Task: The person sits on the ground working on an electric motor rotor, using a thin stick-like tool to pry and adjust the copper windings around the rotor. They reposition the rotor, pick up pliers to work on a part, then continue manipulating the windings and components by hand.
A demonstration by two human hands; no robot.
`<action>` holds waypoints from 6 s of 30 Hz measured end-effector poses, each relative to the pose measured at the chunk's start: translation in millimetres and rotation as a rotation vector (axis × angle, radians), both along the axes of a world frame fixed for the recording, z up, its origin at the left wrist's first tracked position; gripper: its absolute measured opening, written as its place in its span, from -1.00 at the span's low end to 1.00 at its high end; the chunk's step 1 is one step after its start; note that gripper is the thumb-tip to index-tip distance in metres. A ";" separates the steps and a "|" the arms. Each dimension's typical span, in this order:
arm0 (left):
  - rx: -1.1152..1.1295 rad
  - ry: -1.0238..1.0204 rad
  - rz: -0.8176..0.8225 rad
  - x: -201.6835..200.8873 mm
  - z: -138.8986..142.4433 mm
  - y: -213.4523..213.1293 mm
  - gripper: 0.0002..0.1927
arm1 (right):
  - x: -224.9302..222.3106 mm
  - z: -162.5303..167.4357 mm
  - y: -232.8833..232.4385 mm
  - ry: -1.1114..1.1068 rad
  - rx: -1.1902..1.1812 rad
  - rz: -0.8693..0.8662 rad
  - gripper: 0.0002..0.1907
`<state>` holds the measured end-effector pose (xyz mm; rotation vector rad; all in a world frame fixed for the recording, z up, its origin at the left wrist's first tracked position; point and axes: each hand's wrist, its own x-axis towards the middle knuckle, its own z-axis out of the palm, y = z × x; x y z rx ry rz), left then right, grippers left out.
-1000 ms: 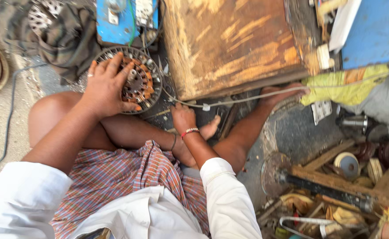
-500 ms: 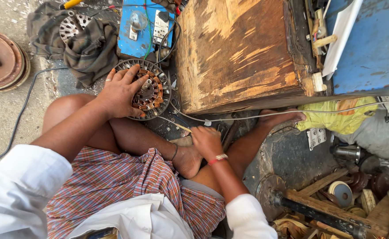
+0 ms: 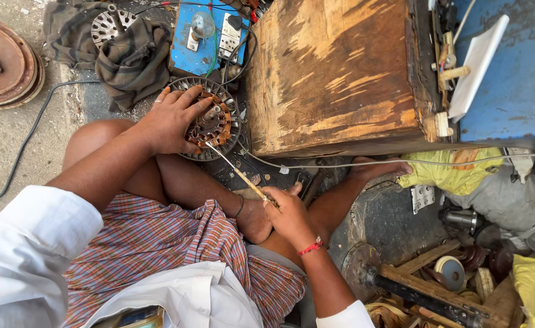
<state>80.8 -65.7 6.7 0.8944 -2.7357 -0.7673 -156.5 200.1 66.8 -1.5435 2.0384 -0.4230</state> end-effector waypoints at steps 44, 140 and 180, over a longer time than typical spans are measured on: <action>-0.079 -0.262 0.071 -11.7 21.0 3.9 0.47 | 62.8 -73.2 27.1 -0.127 -0.298 -0.173 -0.69; 0.100 -0.298 0.030 -20.6 18.4 5.6 0.45 | 55.5 -8.0 -166.4 0.483 -0.066 0.714 -0.75; -0.112 -0.140 0.004 -30.5 3.1 8.4 0.41 | -24.6 22.8 -61.5 -1.111 0.068 -0.212 -0.75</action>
